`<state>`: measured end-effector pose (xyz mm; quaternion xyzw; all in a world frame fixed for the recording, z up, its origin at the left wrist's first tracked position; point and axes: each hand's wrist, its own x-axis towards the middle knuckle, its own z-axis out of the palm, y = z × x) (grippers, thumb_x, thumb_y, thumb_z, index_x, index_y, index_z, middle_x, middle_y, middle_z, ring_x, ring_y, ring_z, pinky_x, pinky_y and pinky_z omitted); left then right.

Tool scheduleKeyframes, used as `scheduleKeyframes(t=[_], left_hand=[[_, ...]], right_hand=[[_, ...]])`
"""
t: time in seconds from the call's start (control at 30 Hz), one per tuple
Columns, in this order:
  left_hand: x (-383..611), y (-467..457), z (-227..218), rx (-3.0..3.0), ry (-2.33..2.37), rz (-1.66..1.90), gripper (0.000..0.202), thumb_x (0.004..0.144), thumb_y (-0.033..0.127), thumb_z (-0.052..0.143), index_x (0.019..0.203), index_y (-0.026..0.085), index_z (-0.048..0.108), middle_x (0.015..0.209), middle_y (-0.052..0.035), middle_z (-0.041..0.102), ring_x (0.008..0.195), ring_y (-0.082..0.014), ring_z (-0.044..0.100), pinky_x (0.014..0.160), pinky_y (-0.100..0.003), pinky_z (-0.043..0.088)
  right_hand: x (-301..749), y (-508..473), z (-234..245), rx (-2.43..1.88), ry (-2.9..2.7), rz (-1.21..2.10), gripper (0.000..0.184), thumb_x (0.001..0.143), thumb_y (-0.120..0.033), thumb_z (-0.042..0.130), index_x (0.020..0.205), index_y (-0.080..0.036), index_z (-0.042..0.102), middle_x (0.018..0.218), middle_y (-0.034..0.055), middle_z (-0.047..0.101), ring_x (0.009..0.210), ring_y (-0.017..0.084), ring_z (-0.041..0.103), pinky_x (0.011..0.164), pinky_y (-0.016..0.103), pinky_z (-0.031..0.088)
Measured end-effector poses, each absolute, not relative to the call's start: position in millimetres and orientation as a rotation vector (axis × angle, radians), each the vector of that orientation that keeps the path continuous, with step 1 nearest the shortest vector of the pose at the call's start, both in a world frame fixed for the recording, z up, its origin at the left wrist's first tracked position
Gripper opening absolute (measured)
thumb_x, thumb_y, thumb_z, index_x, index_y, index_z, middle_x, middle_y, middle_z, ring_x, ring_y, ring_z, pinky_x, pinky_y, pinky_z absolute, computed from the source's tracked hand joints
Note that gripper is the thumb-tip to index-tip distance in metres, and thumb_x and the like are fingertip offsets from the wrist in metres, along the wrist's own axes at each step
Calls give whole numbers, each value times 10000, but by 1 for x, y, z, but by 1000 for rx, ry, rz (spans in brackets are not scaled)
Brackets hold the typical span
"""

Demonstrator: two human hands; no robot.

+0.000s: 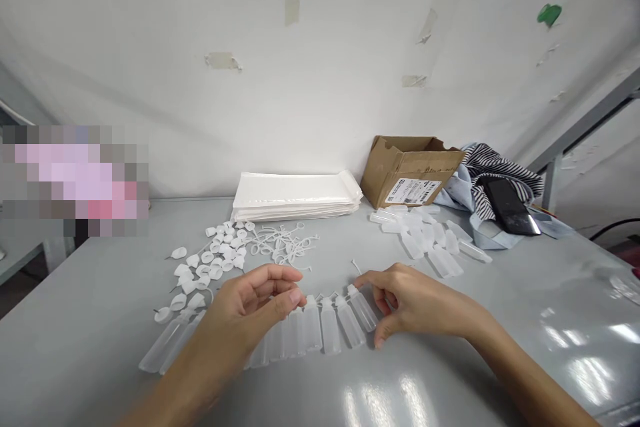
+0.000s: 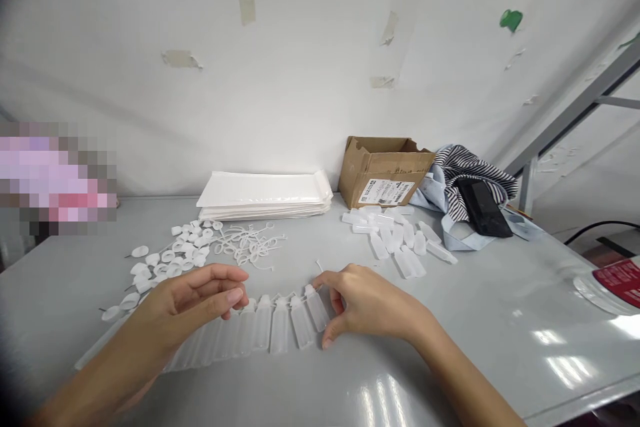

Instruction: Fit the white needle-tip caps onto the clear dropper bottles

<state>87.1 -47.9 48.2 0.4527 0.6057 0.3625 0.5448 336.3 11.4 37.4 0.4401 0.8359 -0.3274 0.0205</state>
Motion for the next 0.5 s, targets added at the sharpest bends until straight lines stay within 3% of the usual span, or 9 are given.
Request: scheduleKeyframes(t=[0.23, 0.4, 0.5], left_hand=[[88, -48, 50, 1106, 1457, 864, 289, 737, 478, 646, 912, 249, 674, 789, -7, 709, 826, -210, 633, 793, -314, 484], [88, -48, 49, 1109, 1471, 850, 296, 733, 482, 646, 922, 255, 667, 789, -6, 708, 830, -218, 631, 787, -320, 480], [88, -48, 48, 1108, 1462, 853, 294, 736, 480, 642, 917, 250, 666, 784, -12, 701, 828, -221, 632, 800, -331, 476]], right_hand=[[331, 5, 39, 1352, 2666, -963, 551, 672, -468, 771, 1146, -214, 651, 668, -15, 620, 621, 155, 547, 565, 248, 356], [329, 1, 41, 1383, 2677, -837, 431, 637, -423, 819, 999, -222, 698, 685, -10, 630, 625, 165, 558, 553, 251, 339], [329, -1, 40, 1391, 2661, -798, 537, 621, -434, 827, 1087, -227, 658, 687, -17, 626, 629, 177, 556, 549, 255, 334]])
